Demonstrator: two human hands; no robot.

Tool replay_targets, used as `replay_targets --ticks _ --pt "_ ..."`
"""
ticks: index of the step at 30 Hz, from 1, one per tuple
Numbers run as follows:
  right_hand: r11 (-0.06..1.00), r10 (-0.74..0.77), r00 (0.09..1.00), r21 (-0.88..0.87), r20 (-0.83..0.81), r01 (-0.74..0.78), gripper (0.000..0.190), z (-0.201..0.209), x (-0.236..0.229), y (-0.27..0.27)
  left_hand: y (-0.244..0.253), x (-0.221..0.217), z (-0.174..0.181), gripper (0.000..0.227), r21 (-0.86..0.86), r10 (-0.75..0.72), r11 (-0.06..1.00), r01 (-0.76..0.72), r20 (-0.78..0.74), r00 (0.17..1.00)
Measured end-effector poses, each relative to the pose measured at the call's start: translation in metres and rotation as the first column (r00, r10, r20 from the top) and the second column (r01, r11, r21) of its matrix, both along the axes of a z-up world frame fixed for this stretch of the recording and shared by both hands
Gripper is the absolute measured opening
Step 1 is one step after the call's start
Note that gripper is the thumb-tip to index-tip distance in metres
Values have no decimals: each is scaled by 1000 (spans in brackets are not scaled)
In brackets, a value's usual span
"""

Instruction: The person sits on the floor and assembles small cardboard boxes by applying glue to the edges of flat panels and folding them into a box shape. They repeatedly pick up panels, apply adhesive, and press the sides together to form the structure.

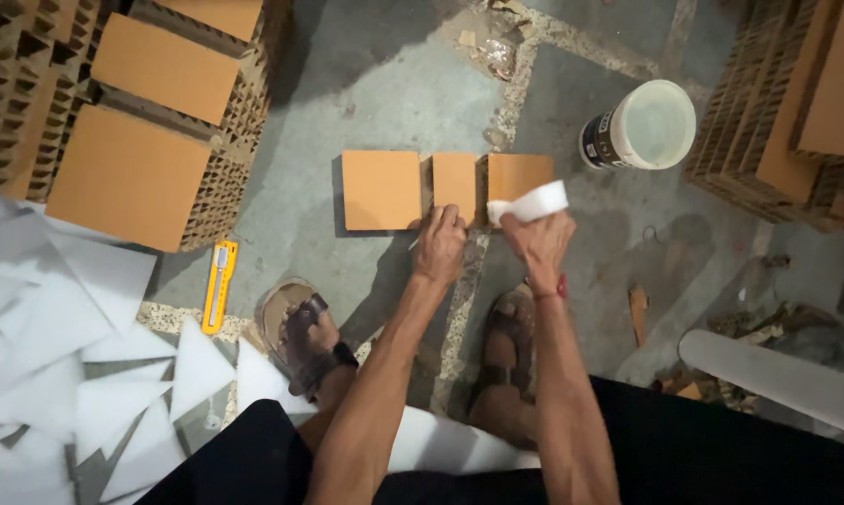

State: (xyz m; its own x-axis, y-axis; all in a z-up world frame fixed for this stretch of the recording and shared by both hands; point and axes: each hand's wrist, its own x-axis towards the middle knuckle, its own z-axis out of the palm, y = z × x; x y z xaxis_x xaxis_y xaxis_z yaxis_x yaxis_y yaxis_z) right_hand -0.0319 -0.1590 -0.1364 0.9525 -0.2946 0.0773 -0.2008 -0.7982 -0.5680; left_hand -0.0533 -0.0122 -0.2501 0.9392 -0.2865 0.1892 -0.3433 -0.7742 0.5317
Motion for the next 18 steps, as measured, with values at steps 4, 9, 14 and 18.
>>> replay_targets --ticks 4,9,14,18 --pt "997 -17 997 -75 -77 11 24 8 -22 -1 -6 0 -14 27 65 6 998 -7 21 1000" --pt "969 -168 967 147 -190 197 29 36 -27 3 17 14 -14 20 -261 33 961 -90 -215 976" --pt "887 -126 974 419 -187 195 28 54 -28 52 104 24 35 34 -302 626 740 -601 -16 780" --pt "942 86 986 310 145 -128 25 34 -27 104 143 34 45 56 -187 611 730 -657 -253 750"
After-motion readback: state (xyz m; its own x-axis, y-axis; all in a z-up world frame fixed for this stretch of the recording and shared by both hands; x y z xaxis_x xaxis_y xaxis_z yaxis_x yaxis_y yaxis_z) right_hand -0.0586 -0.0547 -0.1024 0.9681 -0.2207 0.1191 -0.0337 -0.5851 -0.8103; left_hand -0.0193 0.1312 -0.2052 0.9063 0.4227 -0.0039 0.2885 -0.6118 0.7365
